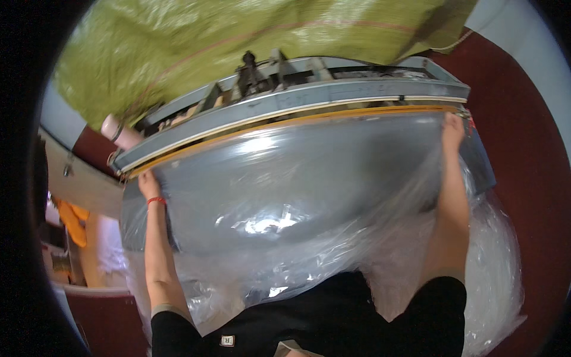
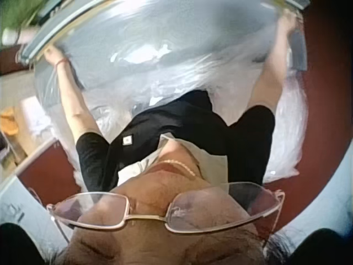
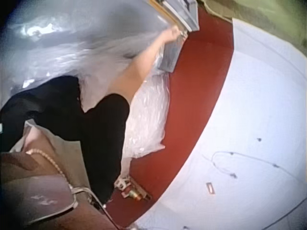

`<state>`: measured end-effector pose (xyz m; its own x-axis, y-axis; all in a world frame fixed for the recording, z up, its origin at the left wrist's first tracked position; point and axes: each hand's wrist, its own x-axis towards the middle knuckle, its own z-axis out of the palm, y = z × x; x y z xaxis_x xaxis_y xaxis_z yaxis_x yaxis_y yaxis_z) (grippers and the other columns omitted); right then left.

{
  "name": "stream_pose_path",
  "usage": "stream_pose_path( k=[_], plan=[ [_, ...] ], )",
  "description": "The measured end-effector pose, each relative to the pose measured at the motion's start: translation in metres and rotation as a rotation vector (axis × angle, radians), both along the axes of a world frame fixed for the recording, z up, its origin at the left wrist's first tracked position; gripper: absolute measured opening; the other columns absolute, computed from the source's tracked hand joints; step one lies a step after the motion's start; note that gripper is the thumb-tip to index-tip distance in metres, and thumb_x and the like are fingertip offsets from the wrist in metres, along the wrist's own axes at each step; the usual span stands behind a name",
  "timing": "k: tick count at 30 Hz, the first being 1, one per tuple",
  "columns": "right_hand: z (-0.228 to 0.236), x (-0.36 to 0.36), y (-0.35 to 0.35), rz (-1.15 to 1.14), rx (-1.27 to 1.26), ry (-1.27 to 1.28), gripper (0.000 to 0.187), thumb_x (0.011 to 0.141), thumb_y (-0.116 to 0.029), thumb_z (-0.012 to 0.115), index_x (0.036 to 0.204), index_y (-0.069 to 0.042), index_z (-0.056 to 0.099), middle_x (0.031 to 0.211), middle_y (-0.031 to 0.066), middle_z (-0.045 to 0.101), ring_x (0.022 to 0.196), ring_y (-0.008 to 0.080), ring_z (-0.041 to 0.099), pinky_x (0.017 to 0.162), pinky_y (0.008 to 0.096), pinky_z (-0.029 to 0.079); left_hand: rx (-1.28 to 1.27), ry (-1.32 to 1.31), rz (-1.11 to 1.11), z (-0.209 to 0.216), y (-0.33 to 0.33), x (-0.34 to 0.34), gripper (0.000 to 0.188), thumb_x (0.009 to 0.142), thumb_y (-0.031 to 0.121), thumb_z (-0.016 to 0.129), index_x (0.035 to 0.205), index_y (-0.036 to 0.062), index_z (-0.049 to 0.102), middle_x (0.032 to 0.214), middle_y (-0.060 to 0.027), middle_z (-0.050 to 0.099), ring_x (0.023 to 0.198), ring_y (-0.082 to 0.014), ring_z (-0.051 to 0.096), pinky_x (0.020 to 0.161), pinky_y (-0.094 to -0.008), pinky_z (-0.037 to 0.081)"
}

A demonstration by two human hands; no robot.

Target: The recorder is seen sealing large plastic bags using a heat sealing machine.

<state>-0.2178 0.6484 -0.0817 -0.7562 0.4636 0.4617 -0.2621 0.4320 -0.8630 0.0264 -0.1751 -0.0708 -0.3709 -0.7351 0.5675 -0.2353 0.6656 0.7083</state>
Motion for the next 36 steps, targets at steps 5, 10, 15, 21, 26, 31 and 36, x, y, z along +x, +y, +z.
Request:
stream_pose_path(
  k=[5,10,15,21,26,31,36],
  plan=[
    [0.004,-0.029,-0.034,-0.005,-0.187,0.105,0.017,0.079,-0.017,0.06,0.077,-0.002,0.054,0.068,0.0015,0.055,0.061,0.0078,0.048,0.057,0.0224,0.04,0.24,0.229,-0.186,-0.015,-0.037,-0.021,0.016,0.079,0.016,0.056,0.069,0.0035,0.052,0.062,0.0048,0.045,0.055,-0.0051,0.038,0.05,-0.0196,0.032],
    [0.004,-0.031,-0.035,-0.11,-0.102,0.089,0.02,0.074,-0.017,0.065,0.076,-0.002,0.053,0.067,0.002,0.055,0.061,0.0088,0.049,0.059,0.022,0.041,0.296,0.322,-0.251,-0.014,-0.034,-0.018,0.015,0.078,0.013,0.058,0.068,0.0076,0.049,0.06,0.0057,0.044,0.053,-0.0039,0.037,0.048,-0.0176,0.029],
    [0.016,-0.021,-0.04,-0.292,-0.017,0.098,0.018,0.074,-0.014,0.062,0.082,-0.003,0.05,0.067,0.0068,0.056,0.059,0.013,0.052,0.058,0.0255,0.043,0.536,0.332,-0.291,0.002,-0.026,-0.008,0.014,0.082,0.012,0.046,0.07,0.0076,0.049,0.059,0.0031,0.047,0.049,-0.0052,0.039,0.043,-0.0185,0.032],
    [0.033,-0.003,-0.056,-0.229,-0.24,0.037,0.017,0.077,-0.012,0.057,0.09,-0.003,0.051,0.079,0.0071,0.056,0.069,0.0143,0.052,0.064,0.0255,0.043,0.578,0.415,-0.236,0.006,-0.019,-0.007,0.021,0.083,0.012,0.037,0.082,0.0037,0.056,0.081,-0.0028,0.056,0.065,-0.0114,0.051,0.051,-0.0232,0.043],
    [0.037,0.007,-0.052,-0.111,-0.084,0.055,0.025,0.078,-0.022,0.06,0.092,-0.003,0.05,0.073,0.0077,0.057,0.058,0.0127,0.053,0.052,0.0232,0.042,-0.084,-0.537,0.022,0.033,-0.034,0.029,0.048,0.088,0.042,0.04,0.072,-0.0012,0.057,0.059,0.0005,0.049,0.052,-0.0082,0.039,0.045,-0.0244,0.03],
    [0.041,0.045,0.017,0.164,0.22,-0.04,0.022,0.073,-0.021,0.065,0.084,-0.002,0.063,0.081,0.0046,0.062,0.078,0.0107,0.055,0.073,0.0239,0.041,0.345,-0.438,-0.404,0.065,0.012,0.064,0.029,0.086,0.031,0.048,0.066,0.0108,0.051,0.054,0.008,0.036,0.047,-0.0025,0.031,0.042,-0.0188,0.024],
    [0.059,0.111,0.117,-0.428,0.362,-0.342,0.026,0.072,-0.025,0.063,0.09,-0.007,0.064,0.091,0.0096,0.063,0.085,0.0182,0.058,0.077,0.0302,0.044,0.468,-0.293,-0.734,0.088,0.135,0.064,0.019,0.086,0.026,0.048,0.076,0.01,0.051,0.058,0.0086,0.035,0.05,-0.0025,0.031,0.043,-0.0181,0.023]
  ],
)
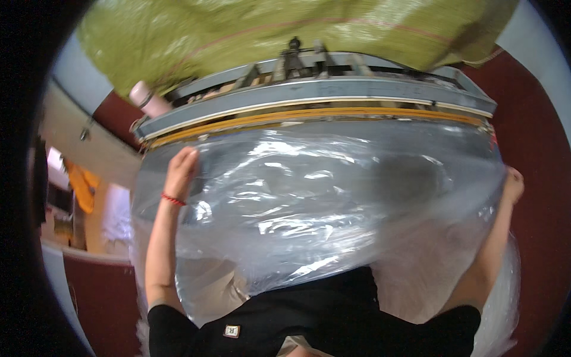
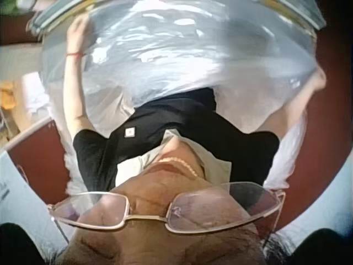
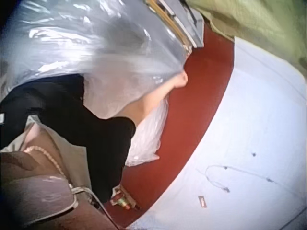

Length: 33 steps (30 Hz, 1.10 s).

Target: The recorder is seen sealing large plastic bags using a heat sealing machine.

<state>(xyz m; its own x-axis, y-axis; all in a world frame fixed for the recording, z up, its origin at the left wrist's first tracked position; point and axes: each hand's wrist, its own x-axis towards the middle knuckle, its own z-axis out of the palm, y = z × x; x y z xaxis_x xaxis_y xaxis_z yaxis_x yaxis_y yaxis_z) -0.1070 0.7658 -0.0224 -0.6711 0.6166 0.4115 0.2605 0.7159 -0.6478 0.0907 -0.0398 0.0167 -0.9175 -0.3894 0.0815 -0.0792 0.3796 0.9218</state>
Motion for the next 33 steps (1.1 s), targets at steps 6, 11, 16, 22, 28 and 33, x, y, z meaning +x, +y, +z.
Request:
stream_pose_path(
  k=[6,11,16,22,28,33],
  plan=[
    [0.078,0.005,-0.149,0.494,0.125,0.316,0.027,0.083,-0.023,0.055,0.104,-0.006,0.058,0.104,0.0095,0.058,0.095,0.0175,0.054,0.083,0.0267,0.04,0.325,0.051,-0.181,0.046,0.084,0.007,0.014,0.083,0.023,0.056,0.08,0.0086,0.053,0.059,0.0084,0.041,0.049,-0.0007,0.03,0.043,-0.0165,0.022],
    [0.1,0.071,-0.393,1.421,0.0,0.196,0.028,0.073,-0.013,0.063,0.098,-0.004,0.057,0.094,0.007,0.056,0.089,0.0174,0.053,0.078,0.0279,0.042,0.382,0.037,-0.246,0.067,0.104,0.018,0.014,0.081,0.021,0.058,0.08,0.0087,0.053,0.06,0.0066,0.046,0.05,-0.0011,0.036,0.044,-0.0151,0.025],
    [0.095,0.126,-0.525,1.834,-0.169,0.276,0.028,0.07,-0.006,0.063,0.097,-0.002,0.056,0.092,0.0072,0.057,0.088,0.0178,0.054,0.077,0.027,0.042,0.266,0.036,-0.293,0.075,0.103,0.031,0.01,0.081,0.017,0.058,0.08,0.0081,0.053,0.067,0.0045,0.05,0.058,-0.003,0.043,0.048,-0.016,0.031],
    [0.074,0.143,-0.554,1.905,-0.639,0.032,0.018,0.078,-0.01,0.059,0.094,-0.001,0.057,0.066,0.0024,0.057,0.062,0.0083,0.052,0.055,0.0193,0.041,-0.31,0.293,-0.359,0.078,0.086,0.043,0.011,0.074,0.003,0.061,0.077,0.0049,0.051,0.072,0.0005,0.052,0.064,-0.0079,0.049,0.053,-0.0194,0.038],
    [0.069,0.164,-0.569,1.772,-1.334,-0.4,0.018,0.083,-0.014,0.053,0.098,-0.007,0.058,0.069,-0.0059,0.052,0.056,0.0012,0.044,0.044,0.0161,0.03,-1.01,0.536,-0.099,0.062,0.106,0.037,0.027,0.058,-0.003,0.064,0.08,0.0057,0.05,0.081,-0.0082,0.053,0.072,-0.0229,0.053,0.06,-0.0296,0.044],
    [0.038,0.086,-0.532,1.473,-1.161,-0.045,0.011,0.083,-0.02,0.052,0.085,-0.01,0.055,0.061,-0.0077,0.043,0.049,0.002,0.034,0.042,0.0173,0.027,-1.066,0.393,0.073,0.021,0.07,0.039,0.037,0.053,0.0,0.065,0.086,0.0068,0.049,0.084,-0.007,0.053,0.084,-0.0255,0.051,0.075,-0.0374,0.039]
  ],
)
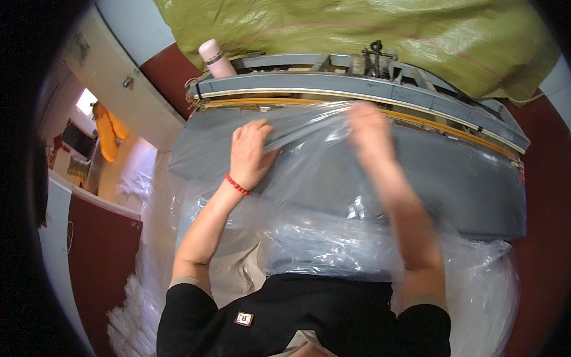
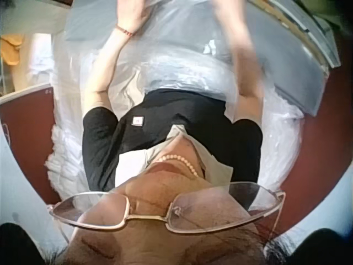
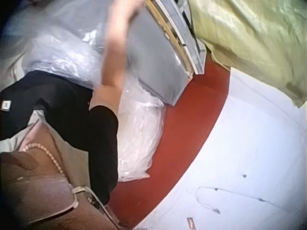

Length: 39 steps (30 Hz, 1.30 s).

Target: The recorder is seen sealing large plastic bags using a heat sealing machine.

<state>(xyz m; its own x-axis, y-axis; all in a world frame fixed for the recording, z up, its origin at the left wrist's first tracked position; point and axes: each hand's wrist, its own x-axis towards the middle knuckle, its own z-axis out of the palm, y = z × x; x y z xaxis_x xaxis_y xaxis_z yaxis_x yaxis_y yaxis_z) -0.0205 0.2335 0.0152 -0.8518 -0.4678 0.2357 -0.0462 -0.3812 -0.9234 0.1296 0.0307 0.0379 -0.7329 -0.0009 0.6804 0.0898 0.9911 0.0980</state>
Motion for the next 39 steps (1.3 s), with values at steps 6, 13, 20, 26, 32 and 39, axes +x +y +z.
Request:
stream_pose_path(
  k=[6,13,20,26,32,39],
  plan=[
    [-0.071,-0.167,0.285,-0.751,0.053,-0.156,0.033,0.086,-0.028,0.048,0.104,-0.001,0.052,0.091,0.0068,0.057,0.082,0.0173,0.054,0.071,0.0304,0.044,-0.091,-0.211,0.176,-0.037,-0.092,0.113,0.022,0.057,0.004,0.062,0.078,0.0066,0.053,0.077,-0.01,0.053,0.078,-0.0277,0.051,0.073,-0.0399,0.038],
    [-0.114,-0.166,0.555,-1.294,1.294,-0.14,0.047,0.087,-0.042,0.035,0.097,-0.005,0.06,0.099,0.0113,0.06,0.094,0.0291,0.055,0.079,0.0351,0.042,0.547,-1.029,-0.242,-0.041,-0.069,0.134,0.018,0.075,0.015,0.059,0.087,0.0023,0.057,0.084,-0.0136,0.057,0.079,-0.0293,0.055,0.072,-0.0377,0.044],
    [-0.096,-0.118,0.533,-1.365,1.584,0.203,0.041,0.087,-0.041,0.036,0.1,-0.006,0.056,0.095,0.0201,0.057,0.089,0.0386,0.052,0.071,0.0426,0.041,0.259,-0.362,0.255,-0.062,-0.161,0.04,0.044,0.081,0.027,0.054,0.12,0.0091,0.044,0.128,-0.0132,0.038,0.119,-0.0291,0.034,0.097,-0.0361,0.028],
    [-0.072,-0.106,0.49,-1.326,1.813,0.182,0.038,0.089,-0.035,0.033,0.091,-0.003,0.052,0.092,0.0206,0.057,0.085,0.0409,0.052,0.066,0.0479,0.04,0.297,-0.772,0.633,-0.062,-0.256,0.033,0.089,0.062,0.063,0.058,0.133,0.0209,0.025,0.139,-0.0157,0.017,0.128,-0.0332,0.011,0.102,-0.048,0.012],
    [-0.064,-0.098,0.471,-1.338,1.699,0.207,0.027,0.083,-0.022,0.04,0.1,-0.016,0.061,0.096,0.0114,0.059,0.085,0.0284,0.058,0.071,0.0381,0.046,0.197,-0.899,0.575,-0.025,-0.234,-0.025,0.071,0.065,0.047,0.066,0.115,-0.0005,0.048,0.112,-0.019,0.052,0.108,-0.0286,0.048,0.091,-0.0354,0.037],
    [-0.075,-0.106,0.5,-1.509,0.982,0.234,0.031,0.08,-0.031,0.051,0.08,-0.001,0.058,0.082,0.0197,0.059,0.079,0.0353,0.056,0.071,0.0381,0.042,0.778,-0.764,-0.551,-0.008,0.08,-0.138,0.018,0.082,0.014,0.055,0.096,0.0021,0.059,0.083,-0.0018,0.059,0.072,-0.0084,0.053,0.063,-0.0211,0.044]
  ],
)
